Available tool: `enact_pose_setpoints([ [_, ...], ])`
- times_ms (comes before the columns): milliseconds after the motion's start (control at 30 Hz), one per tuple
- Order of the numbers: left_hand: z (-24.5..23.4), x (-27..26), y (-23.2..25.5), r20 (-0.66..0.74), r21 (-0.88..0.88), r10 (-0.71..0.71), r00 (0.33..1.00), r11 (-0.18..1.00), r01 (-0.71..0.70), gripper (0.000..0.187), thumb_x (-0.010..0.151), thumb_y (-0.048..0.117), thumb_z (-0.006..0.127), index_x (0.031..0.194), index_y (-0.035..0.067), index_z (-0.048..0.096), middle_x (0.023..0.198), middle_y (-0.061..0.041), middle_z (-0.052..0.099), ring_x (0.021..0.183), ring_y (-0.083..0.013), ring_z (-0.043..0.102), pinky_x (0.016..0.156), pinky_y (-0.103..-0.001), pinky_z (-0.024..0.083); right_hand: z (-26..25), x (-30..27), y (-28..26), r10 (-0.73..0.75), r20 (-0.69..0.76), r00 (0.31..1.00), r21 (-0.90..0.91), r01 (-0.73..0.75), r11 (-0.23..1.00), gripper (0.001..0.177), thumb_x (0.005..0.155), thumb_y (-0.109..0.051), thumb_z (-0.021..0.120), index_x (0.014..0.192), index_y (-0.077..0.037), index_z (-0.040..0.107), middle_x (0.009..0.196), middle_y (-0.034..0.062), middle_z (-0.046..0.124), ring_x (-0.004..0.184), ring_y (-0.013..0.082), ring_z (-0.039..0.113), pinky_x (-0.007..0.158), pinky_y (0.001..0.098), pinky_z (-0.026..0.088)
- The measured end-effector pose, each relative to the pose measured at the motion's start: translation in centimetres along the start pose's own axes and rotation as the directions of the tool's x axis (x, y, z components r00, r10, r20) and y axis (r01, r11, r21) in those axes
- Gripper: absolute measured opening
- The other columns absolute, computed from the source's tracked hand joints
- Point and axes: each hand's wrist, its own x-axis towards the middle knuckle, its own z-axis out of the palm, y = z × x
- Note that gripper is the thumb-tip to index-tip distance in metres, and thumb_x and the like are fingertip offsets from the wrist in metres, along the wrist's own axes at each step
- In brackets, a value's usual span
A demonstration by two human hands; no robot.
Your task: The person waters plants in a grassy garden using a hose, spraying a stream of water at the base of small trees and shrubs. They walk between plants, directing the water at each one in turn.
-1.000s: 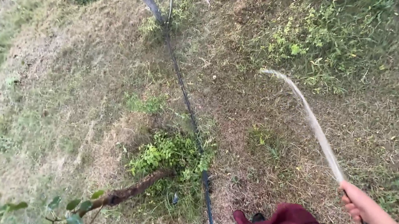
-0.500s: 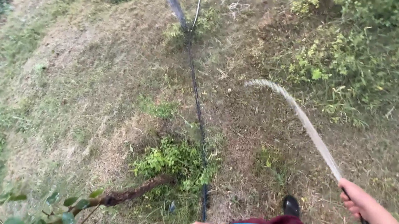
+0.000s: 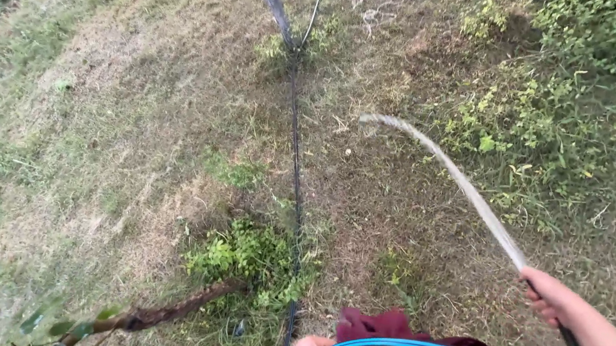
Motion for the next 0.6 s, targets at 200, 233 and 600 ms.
enact_pose_setpoints([
  [200, -0.6, 1.8, 5.3, -0.004, -0.053, 0.052, 0.999, 0.997, -0.052, 0.025, 0.078, 0.022, 0.086, 0.066, 0.002, 0.077, 0.053, -0.007, 0.064, 0.052, -0.0116, 0.061, 0.058, -0.033, 0.051, -0.3, 2.0, -1.4, 0.025, 0.028, 0.999, -0.059, -0.023, 0.998, 0.057, 0.09, -0.061, 0.049, 0.061, -0.013, 0.04, 0.049, -0.0025, 0.031, 0.036, 0.0121, 0.024, 0.035, 0.0339, 0.018],
  [233, -0.9, 2.1, 6.3, 0.0, -0.087, 0.073, 0.997, 0.994, -0.073, 0.024, 0.077, 0.022, 0.086, 0.066, 0.002, 0.078, 0.055, -0.003, 0.067, 0.053, -0.0094, 0.064, 0.058, -0.032, 0.051, 0.3, 2.0, -1.6, 0.028, 0.048, 0.998, -0.034, -0.027, 0.999, 0.056, 0.09, -0.06, 0.05, 0.061, -0.014, 0.04, 0.049, -0.0031, 0.033, 0.036, 0.0115, 0.025, 0.035, 0.0329, 0.018],
  [600, -2.8, 15.5, 13.3, 0.113, -0.083, -0.077, 0.991, 0.993, 0.087, 0.029, 0.084, 0.024, 0.081, 0.068, 0.001, 0.075, 0.051, 0.001, 0.056, 0.053, -0.0056, 0.048, 0.051, -0.031, 0.041, -2.7, 7.2, -11.5, 0.057, 0.038, 0.998, 0.063, -0.059, 0.996, 0.048, 0.088, -0.053, 0.05, 0.06, -0.016, 0.035, 0.049, -0.0051, 0.03, 0.036, 0.0095, 0.022, 0.034, 0.0309, 0.015],
])
